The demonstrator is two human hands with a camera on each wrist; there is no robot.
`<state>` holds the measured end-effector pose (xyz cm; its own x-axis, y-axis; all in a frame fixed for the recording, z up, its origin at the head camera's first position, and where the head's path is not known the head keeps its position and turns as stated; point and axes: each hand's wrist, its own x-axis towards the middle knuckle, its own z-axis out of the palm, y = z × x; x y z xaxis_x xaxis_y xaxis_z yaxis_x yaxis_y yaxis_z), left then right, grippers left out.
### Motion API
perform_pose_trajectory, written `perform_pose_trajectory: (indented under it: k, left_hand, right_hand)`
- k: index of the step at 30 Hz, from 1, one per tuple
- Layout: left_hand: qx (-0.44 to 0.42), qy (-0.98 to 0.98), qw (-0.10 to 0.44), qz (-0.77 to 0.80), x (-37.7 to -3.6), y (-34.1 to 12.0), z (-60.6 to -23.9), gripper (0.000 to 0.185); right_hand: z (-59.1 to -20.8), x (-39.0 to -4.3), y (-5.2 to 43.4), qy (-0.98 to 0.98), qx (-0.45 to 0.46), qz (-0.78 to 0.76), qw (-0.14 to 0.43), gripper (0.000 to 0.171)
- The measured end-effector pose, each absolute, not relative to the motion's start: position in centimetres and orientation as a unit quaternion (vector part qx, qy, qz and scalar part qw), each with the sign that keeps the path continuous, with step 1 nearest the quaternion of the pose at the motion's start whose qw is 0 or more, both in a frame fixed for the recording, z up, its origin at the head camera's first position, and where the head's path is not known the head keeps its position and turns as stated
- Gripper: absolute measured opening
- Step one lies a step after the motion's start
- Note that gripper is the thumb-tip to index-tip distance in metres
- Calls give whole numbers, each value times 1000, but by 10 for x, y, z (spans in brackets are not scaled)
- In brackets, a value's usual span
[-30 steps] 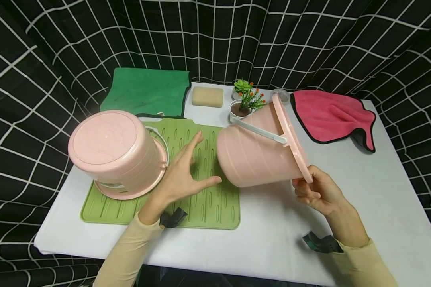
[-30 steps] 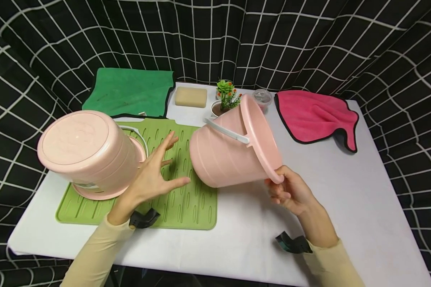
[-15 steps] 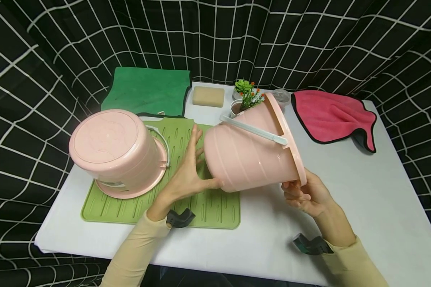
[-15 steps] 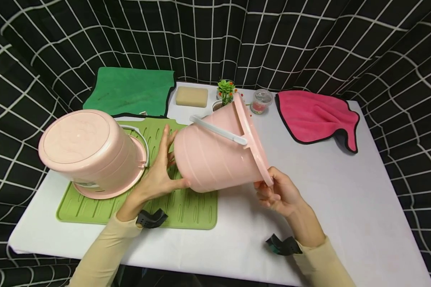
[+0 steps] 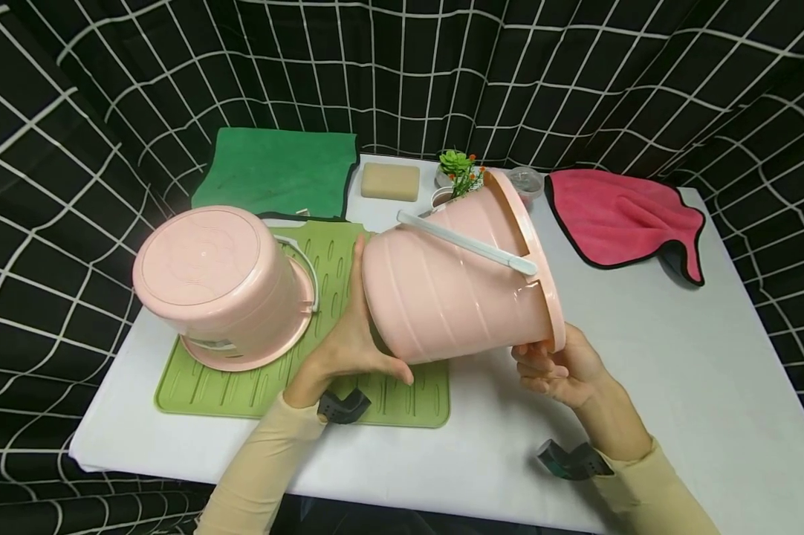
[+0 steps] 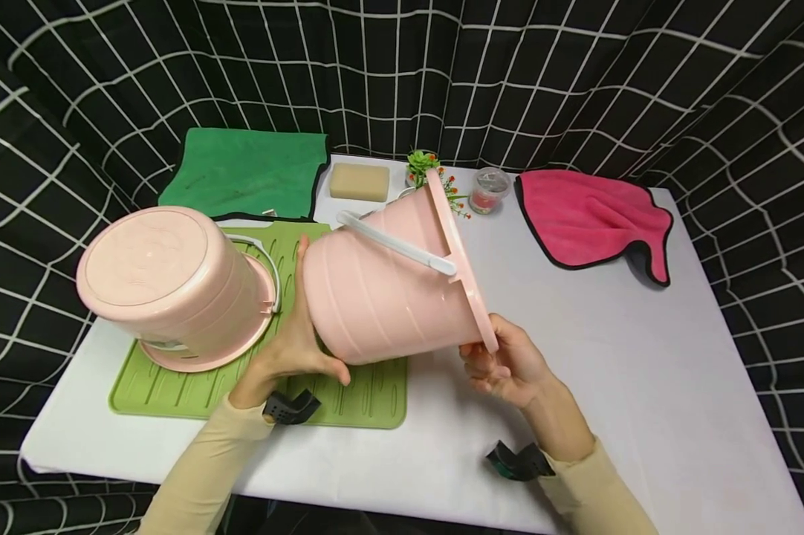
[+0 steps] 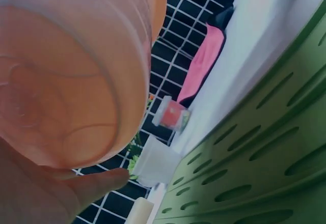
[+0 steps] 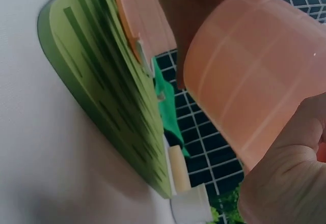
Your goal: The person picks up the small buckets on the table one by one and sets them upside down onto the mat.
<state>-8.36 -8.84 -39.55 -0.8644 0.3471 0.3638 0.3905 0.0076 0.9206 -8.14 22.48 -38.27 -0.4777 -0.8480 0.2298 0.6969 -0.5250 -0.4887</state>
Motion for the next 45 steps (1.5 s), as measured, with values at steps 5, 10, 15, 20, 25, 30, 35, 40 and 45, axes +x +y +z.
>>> perform_pose_trajectory:
  k: [5, 10, 15, 20, 25, 30, 35, 40, 45]
  left_hand:
    - [-281, -699, 52, -655, -84, -86, -399, 171]
    - [-306, -690, 95, -649, -85, -84, -402, 164]
    - [-312, -689, 111, -645, -87, -83, -403, 162]
    - [-312, -690, 108, -645, -89, -82, -403, 159]
    - [-318, -675, 120, -656, -88, -81, -401, 158]
    - [-315, -669, 132, -660, -86, -80, -396, 157]
    - [-308, -672, 125, -662, -84, -84, -388, 156]
    - [-296, -681, 130, -657, -86, -90, -380, 154]
    - [-270, -710, 131, -637, -86, -100, -373, 152]
  right_hand:
    - [-385, -81, 222, 167, -227, -838, 467, 44]
    - [-386, -84, 221, 156, -222, -839, 471, 43]
    - [-389, -86, 221, 147, -224, -834, 482, 42]
    - [-391, -87, 222, 149, -213, -837, 482, 40]
    - [-392, -87, 223, 158, -206, -837, 482, 46]
    - [-390, -86, 221, 157, -202, -838, 482, 52]
    - [-386, -85, 221, 211, -188, -839, 465, 49]
    - [-381, -85, 226, 327, -137, -827, 437, 58]
    - [-376, -88, 233, 498, -45, -774, 388, 66]
